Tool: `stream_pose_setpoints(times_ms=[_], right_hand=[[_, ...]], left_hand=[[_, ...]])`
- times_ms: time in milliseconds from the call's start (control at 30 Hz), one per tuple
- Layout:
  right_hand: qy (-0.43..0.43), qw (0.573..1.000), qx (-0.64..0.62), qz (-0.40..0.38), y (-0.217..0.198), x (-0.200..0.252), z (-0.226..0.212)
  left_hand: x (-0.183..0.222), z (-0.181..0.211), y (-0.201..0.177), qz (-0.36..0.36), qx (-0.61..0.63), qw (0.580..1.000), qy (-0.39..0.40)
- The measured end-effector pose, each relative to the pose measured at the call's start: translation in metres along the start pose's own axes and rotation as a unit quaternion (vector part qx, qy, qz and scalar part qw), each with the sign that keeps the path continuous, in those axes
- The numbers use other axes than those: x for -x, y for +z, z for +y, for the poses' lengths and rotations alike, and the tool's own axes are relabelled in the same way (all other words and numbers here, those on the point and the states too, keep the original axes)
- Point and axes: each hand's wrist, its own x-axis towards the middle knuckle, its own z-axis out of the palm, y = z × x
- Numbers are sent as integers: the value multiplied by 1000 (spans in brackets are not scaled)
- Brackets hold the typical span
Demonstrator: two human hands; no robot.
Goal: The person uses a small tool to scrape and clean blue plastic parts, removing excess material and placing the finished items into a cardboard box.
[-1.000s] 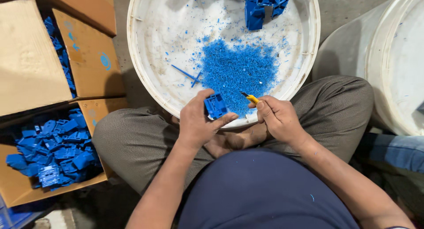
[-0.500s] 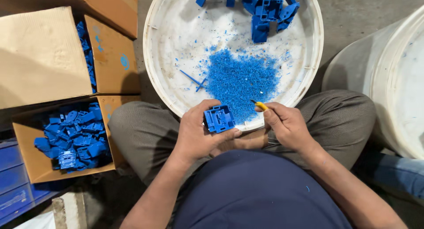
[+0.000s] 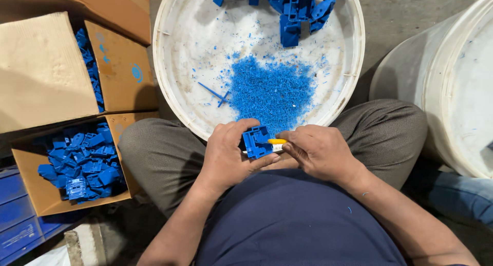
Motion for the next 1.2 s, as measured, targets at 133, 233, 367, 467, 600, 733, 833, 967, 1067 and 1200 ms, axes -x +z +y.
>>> stream_pose_setpoints(times_ms=[133, 233, 367, 467, 600, 733, 833, 967, 1067, 1200], right_hand=[[2, 1000, 17, -2, 1, 0, 1], [13, 1000, 27, 8, 4, 3, -1], [48, 996, 76, 24, 3, 6, 4], [72, 995, 26, 56, -3, 9, 17], [204, 973, -106, 26, -11, 13, 26], [177, 961, -212, 21, -8, 1, 14], [126, 965, -231, 22, 1, -19, -3], [61, 966, -246, 44, 17, -37, 4], [236, 850, -468, 45, 33, -44, 28], [362, 705, -608, 51, 54, -41, 40]], left_hand=[[-1, -2, 2, -10, 0, 1000, 13], [-1, -2, 4, -5, -9, 1000, 19], [-5, -3, 5, 30, 20, 999, 17], [-7, -5, 2, 16, 43, 999, -15], [-12, -8, 4, 16, 74, 997, -31], [-25, -10, 11, 30, 65, 997, -41], [-33, -10, 14, 35, -5, 999, -12], [-34, -16, 14, 49, 4, 999, 15], [-31, -27, 9, 132, 100, 985, 47], [-24, -36, 9, 118, 114, 986, 12]])
